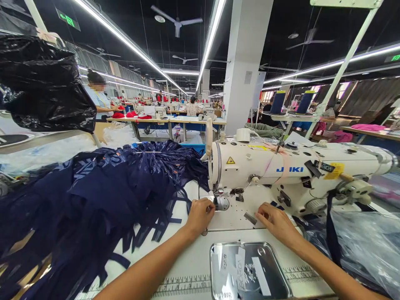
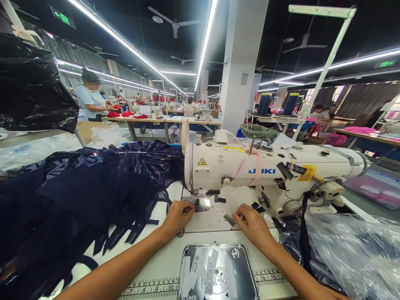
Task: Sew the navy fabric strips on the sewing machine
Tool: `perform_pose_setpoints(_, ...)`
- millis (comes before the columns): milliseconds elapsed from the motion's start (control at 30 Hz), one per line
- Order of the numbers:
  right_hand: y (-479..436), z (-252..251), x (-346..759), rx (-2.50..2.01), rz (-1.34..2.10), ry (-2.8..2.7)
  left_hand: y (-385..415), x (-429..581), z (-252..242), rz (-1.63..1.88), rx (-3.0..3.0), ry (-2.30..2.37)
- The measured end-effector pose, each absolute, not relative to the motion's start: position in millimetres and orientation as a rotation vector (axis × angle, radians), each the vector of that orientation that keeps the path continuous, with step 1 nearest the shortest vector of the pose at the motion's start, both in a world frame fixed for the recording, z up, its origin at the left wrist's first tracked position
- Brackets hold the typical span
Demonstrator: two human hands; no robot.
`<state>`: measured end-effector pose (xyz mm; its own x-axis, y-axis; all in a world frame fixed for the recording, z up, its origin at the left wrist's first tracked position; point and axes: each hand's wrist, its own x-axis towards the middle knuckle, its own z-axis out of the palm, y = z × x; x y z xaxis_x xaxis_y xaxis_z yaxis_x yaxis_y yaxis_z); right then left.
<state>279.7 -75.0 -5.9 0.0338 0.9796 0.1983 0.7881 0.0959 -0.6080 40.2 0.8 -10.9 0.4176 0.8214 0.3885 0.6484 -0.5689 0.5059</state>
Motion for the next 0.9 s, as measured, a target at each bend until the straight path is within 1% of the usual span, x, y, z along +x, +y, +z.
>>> perform_pose_setpoints(100,-80,5,269,-1.562,0.922,-1.817,9,42,-8,0.868,2.324,1.370)
perform_pose_setpoints(133,-79,7,265,-1.504,1.010,-1.815,11,43,-6,0.857,2.299,1.400)
perform_pose_setpoints(167,-77,9,260,-1.470,1.023,-1.813,14,44,-6,0.846,2.274,1.430)
perform_pose_setpoints(333,-52,5,243,-1.528,0.756,-1.769,20,53,-5,0.817,2.198,1.546)
perform_pose_setpoints(767,-35,-13,237,-1.518,0.581,-1.809,17,62,-12,0.838,2.330,1.539)
perform_pose_setpoints(900,-18,-15,223,-1.617,0.594,-1.767,18,61,-11,0.808,2.383,1.505)
